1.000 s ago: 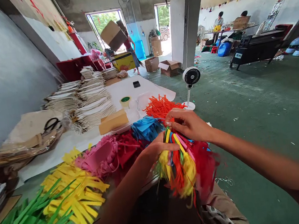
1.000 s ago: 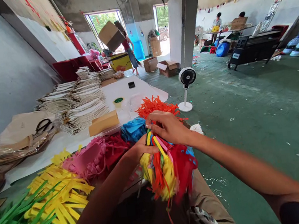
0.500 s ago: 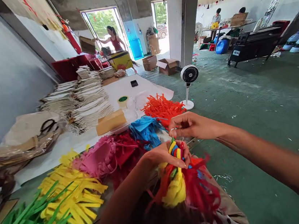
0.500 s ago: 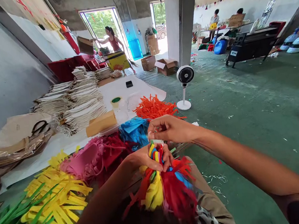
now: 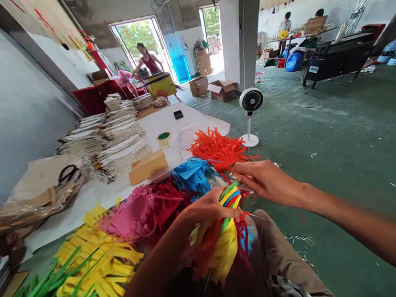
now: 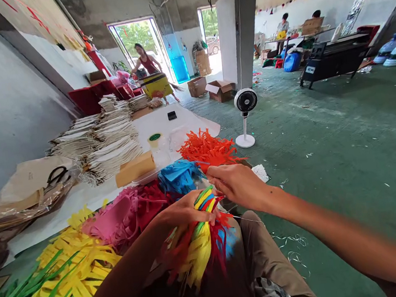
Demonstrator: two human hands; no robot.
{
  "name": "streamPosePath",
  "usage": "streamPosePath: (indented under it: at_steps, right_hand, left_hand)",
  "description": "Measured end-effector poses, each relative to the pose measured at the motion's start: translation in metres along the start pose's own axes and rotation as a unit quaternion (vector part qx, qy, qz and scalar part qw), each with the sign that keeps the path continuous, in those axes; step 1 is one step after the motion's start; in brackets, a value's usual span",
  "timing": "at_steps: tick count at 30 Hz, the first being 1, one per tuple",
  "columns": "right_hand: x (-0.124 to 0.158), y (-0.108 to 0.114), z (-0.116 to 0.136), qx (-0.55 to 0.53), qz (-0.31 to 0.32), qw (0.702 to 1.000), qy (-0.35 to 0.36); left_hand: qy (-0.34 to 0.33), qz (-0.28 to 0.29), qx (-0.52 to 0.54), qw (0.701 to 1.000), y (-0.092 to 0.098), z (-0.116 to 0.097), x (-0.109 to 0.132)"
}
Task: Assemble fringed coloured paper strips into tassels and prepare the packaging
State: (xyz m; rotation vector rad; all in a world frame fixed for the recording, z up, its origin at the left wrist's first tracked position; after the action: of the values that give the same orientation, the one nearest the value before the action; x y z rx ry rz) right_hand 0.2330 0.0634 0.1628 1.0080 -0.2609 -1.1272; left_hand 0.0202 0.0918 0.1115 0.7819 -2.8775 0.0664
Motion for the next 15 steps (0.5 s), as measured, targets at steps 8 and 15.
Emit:
streamPosePath:
  at_steps: [8, 15]
  right_hand:
    - [-0.004, 0.011, 0.001, -0.021, -0.018, 0.999, 0.019]
    - [-0.017, 0.018, 0.001, -0.025, -0.062, 0.994, 0.091]
  left_hand:
    - [-0.031, -0.025, -0.035, 0.999, 0.012, -0.019, 0.007]
    - [-0.039, -0.083, -0.084, 0.992, 0.019, -0.038, 0.011]
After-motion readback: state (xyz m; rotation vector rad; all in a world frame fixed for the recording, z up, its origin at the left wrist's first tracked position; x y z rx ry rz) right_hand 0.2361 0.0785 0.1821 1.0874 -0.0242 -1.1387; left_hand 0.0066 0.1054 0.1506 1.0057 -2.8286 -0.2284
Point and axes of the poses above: each hand's wrist, its own x-axis away from the middle knuckle, its own y-axis out of the back of the hand, z = x × y, the point moved 1 cm from there along -x, towards the middle knuckle, and after that the axes turned 6 degrees about -y, right-handed, at the moved point
